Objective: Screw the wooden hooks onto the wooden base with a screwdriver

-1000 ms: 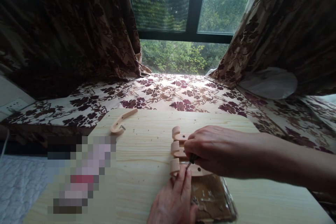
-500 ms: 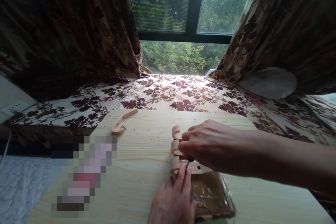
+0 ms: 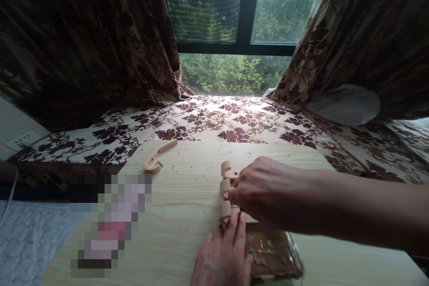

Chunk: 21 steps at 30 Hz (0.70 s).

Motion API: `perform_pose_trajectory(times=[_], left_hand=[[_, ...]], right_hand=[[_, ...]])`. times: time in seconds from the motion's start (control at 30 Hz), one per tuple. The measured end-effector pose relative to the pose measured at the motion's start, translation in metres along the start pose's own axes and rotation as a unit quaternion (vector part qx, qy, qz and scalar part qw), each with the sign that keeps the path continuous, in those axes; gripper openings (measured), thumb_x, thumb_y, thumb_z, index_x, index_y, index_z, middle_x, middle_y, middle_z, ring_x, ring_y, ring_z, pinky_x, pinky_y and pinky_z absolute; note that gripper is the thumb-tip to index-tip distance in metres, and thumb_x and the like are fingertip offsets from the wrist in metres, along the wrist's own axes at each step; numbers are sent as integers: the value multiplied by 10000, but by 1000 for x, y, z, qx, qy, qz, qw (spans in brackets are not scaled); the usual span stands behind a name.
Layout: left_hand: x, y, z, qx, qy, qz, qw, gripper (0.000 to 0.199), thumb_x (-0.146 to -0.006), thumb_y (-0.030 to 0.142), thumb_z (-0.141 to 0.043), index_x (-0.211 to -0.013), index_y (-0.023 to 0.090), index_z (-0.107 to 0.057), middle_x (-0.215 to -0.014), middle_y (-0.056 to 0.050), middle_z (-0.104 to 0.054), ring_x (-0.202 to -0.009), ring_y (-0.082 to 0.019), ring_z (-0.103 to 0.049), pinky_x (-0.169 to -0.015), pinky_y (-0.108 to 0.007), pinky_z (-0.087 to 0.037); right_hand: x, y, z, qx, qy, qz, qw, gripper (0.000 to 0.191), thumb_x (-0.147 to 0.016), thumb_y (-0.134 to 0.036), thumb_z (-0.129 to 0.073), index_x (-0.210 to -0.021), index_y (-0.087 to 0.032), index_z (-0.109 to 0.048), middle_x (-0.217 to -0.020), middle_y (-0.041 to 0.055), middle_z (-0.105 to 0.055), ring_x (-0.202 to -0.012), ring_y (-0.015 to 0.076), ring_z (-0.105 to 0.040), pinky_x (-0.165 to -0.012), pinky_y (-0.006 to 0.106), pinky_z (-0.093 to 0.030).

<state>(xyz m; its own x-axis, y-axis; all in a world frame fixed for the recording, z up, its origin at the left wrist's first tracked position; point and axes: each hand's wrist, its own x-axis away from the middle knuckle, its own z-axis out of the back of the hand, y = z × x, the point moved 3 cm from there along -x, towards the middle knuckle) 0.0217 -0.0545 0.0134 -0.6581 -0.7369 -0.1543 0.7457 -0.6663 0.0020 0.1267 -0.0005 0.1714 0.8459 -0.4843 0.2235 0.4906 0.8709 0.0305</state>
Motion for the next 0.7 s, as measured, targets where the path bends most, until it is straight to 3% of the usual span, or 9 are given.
perform_pose_trajectory(times=[0.17,0.37,0.43,0.5,0.63,0.7], left_hand=[[-1,-2,0,-24,13,-24,999,532,-892,423,-356,-1314,100,-375,-1255,-185,-528,-952,-227,-619,-683,-289,-535],[-1,-2,1,-23,16,-20,999,509,-902,396,-336,-1326,117,-357,-1131,-128,-623,-954,-219,-616,-698,-303,-537],[-1,-2,1,-27,21,-20,999,498,-902,380,-336,-1319,111,-367,-1115,-129,-628,-954,-219,-615,-696,-302,-536],[-1,-2,1,-31,25,-25,999,487,-898,377,-340,-1298,105,-397,-1154,-146,-606,-955,-222,-613,-688,-299,-536],[-2,-3,2,-33,17,-31,999,481,-893,392,-352,-1276,110,-426,-1187,-155,-585,-871,-211,-631,-655,-297,-537],[-2,-3,3,-30,14,-26,999,481,-893,394,-356,-1284,120,-417,-1199,-142,-580,-873,-210,-629,-652,-300,-538]], right_hand=[[0,7,5,-7,-39,-117,992,106,-756,-180,-575,-662,-139,-600,-551,33,-560,-411,108,-396,-408,274,-168],[3,1,9,-14,-41,-25,999,112,-784,-81,-535,-765,-138,-630,-697,55,-613,-657,166,-538,-504,274,-276],[1,2,7,-16,-44,-8,999,125,-783,-70,-530,-770,-136,-634,-695,54,-619,-648,160,-539,-503,274,-275],[-1,6,4,-24,-50,-24,998,103,-774,-94,-541,-751,-138,-632,-632,37,-604,-543,134,-501,-463,272,-242],[-2,12,3,-32,-55,-129,990,147,-770,-221,-571,-650,-146,-610,-540,24,-561,-418,108,-415,-420,275,-177],[0,9,4,-20,-40,-106,993,94,-752,-206,-595,-686,-145,-618,-573,26,-570,-453,118,-443,-429,276,-191]])
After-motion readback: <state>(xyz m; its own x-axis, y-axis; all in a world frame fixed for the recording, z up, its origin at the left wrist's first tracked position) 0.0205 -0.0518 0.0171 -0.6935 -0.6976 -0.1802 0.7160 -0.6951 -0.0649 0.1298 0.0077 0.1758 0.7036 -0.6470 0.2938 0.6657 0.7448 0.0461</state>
